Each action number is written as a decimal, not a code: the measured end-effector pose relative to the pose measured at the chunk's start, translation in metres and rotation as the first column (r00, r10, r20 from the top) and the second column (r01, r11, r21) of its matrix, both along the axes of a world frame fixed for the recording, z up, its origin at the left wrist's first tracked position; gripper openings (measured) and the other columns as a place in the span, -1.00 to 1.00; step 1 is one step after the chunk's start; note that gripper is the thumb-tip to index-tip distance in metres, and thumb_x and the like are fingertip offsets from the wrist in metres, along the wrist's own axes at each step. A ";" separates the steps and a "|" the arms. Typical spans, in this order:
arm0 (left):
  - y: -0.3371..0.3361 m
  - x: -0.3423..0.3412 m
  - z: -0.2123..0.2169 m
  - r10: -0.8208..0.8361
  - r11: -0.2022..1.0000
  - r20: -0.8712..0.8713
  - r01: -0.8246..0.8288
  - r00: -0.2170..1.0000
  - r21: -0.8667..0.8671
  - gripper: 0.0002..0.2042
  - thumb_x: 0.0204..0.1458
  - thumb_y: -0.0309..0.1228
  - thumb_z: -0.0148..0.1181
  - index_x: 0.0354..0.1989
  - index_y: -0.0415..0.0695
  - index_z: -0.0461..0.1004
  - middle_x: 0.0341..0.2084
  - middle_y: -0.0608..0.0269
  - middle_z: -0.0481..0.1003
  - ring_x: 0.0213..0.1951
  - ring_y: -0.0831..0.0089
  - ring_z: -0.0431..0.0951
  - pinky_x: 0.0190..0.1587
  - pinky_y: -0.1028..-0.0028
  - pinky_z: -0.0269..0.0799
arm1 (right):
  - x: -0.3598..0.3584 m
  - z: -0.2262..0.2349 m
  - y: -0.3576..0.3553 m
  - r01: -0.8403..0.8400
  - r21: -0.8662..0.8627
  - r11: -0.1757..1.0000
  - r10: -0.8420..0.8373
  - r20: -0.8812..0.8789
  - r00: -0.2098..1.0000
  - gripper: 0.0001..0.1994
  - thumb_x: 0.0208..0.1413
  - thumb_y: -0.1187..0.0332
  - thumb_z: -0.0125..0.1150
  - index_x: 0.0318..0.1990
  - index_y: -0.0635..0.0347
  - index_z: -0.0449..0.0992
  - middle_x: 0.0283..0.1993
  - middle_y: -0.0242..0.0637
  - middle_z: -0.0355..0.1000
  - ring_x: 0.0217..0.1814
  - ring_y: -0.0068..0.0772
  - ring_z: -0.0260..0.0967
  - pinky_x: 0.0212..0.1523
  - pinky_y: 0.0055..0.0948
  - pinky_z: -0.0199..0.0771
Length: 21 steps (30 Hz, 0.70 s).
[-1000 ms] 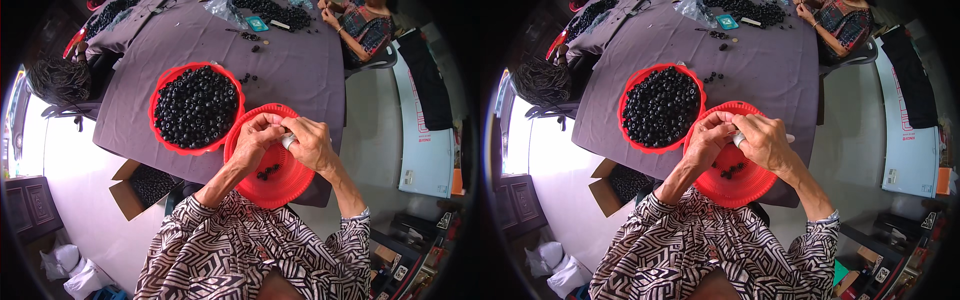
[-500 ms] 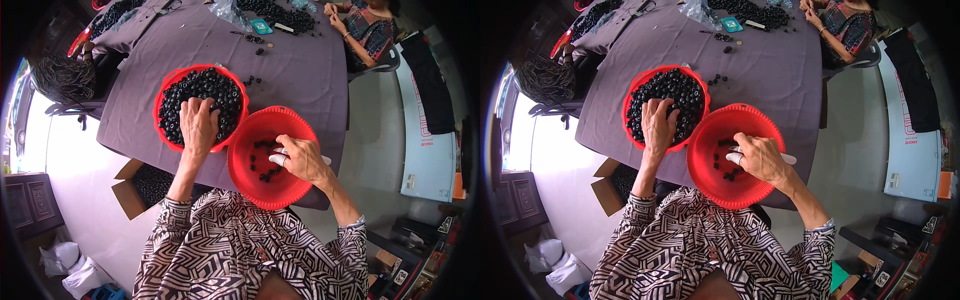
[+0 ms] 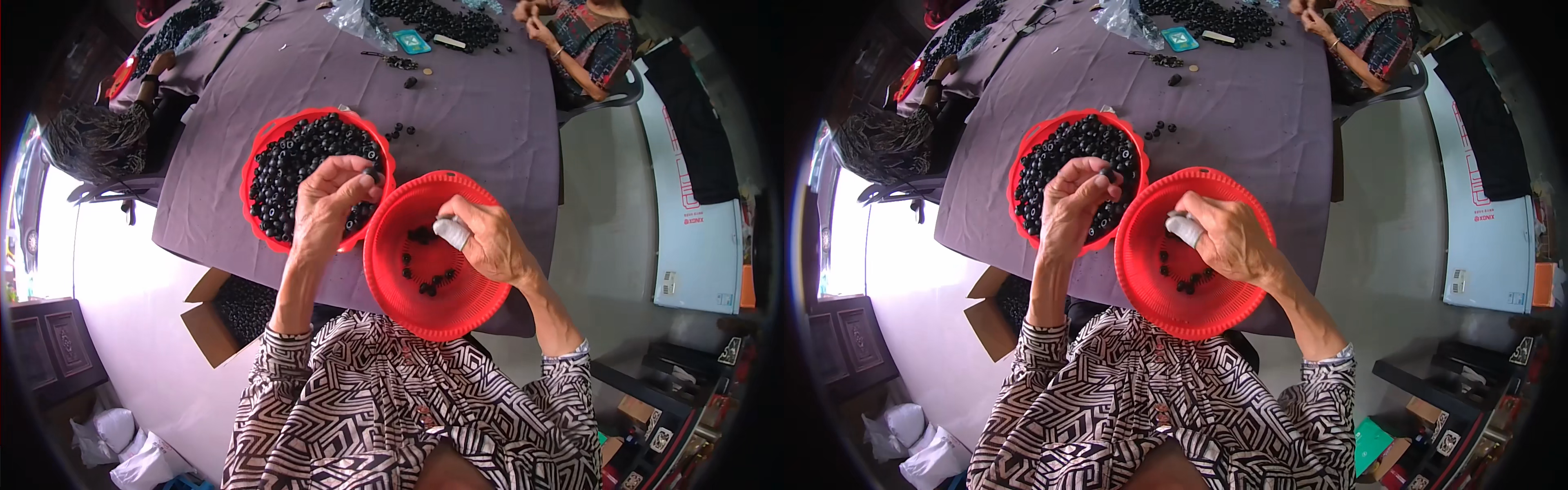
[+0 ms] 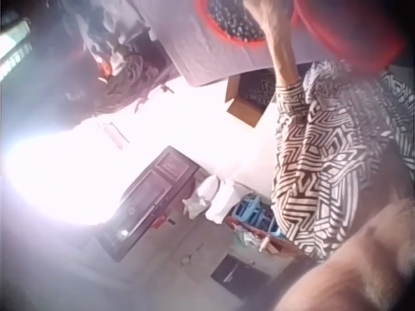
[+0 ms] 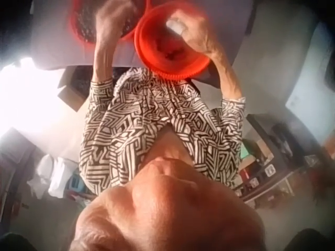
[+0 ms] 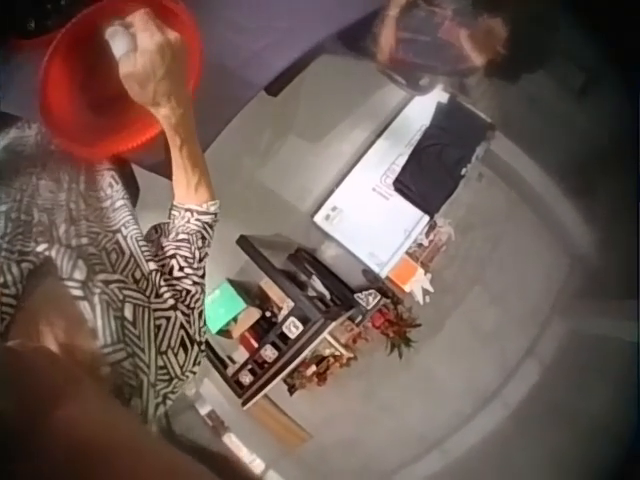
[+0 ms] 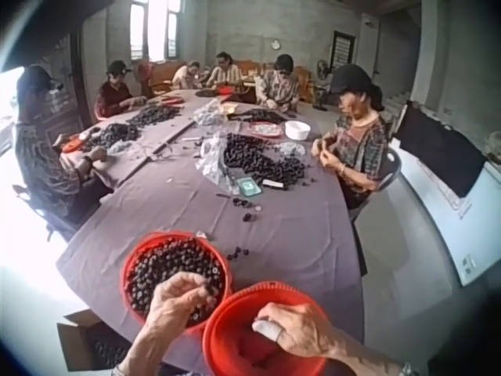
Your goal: The person picks black items from a red tray, trims them using a small blade, and places them into a red basket.
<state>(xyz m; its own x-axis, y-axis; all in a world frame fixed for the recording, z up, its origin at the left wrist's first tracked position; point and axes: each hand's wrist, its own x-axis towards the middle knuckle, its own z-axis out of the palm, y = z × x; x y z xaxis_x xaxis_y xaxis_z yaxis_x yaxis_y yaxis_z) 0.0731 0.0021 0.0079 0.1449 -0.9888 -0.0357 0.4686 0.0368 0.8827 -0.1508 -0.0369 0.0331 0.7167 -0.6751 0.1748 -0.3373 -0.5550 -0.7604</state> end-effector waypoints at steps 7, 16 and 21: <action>0.002 -0.047 0.010 -0.156 0.987 -0.179 0.145 0.971 -0.074 -0.80 0.03 -0.54 0.12 -0.16 -0.26 0.42 -0.34 0.25 0.49 -0.28 0.54 0.49 -0.14 0.52 0.45 | 0.015 0.022 -0.015 0.129 -0.081 0.988 -0.111 0.195 0.975 -0.80 -0.01 0.39 0.20 -0.40 0.24 0.28 -0.55 -0.16 0.37 -0.52 -0.11 0.39 -0.53 -0.28 0.34; -0.001 -0.059 0.013 -0.218 0.970 -0.256 0.179 0.942 -0.167 -0.79 -0.01 -0.59 0.14 -0.16 -0.25 0.43 -0.24 0.22 0.50 -0.21 0.52 0.49 -0.09 0.54 0.44 | 0.002 0.030 -0.016 0.108 -0.154 0.982 -0.089 0.125 0.988 -0.73 -0.02 0.30 0.26 -0.42 0.26 0.28 -0.57 -0.22 0.33 -0.59 -0.27 0.29 -0.52 -0.41 0.30; 0.000 -0.062 0.021 -0.220 0.970 -0.206 0.192 0.954 -0.149 -0.79 -0.02 -0.58 0.15 -0.17 -0.28 0.41 -0.29 0.23 0.49 -0.23 0.50 0.48 -0.10 0.53 0.39 | -0.003 0.037 -0.016 0.076 -0.191 0.979 -0.068 0.047 0.997 -0.66 -0.07 0.25 0.30 -0.45 0.26 0.25 -0.62 -0.22 0.29 -0.62 -0.21 0.26 -0.56 -0.37 0.26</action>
<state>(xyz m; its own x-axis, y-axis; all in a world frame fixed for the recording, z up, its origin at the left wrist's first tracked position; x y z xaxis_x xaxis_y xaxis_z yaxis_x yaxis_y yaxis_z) 0.0109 0.0022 0.0294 -0.0595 -0.9948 0.0832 0.6588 0.0235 0.7519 -0.1538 -0.0532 0.0697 0.6571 -0.6758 0.3340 -0.3531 -0.6674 -0.6557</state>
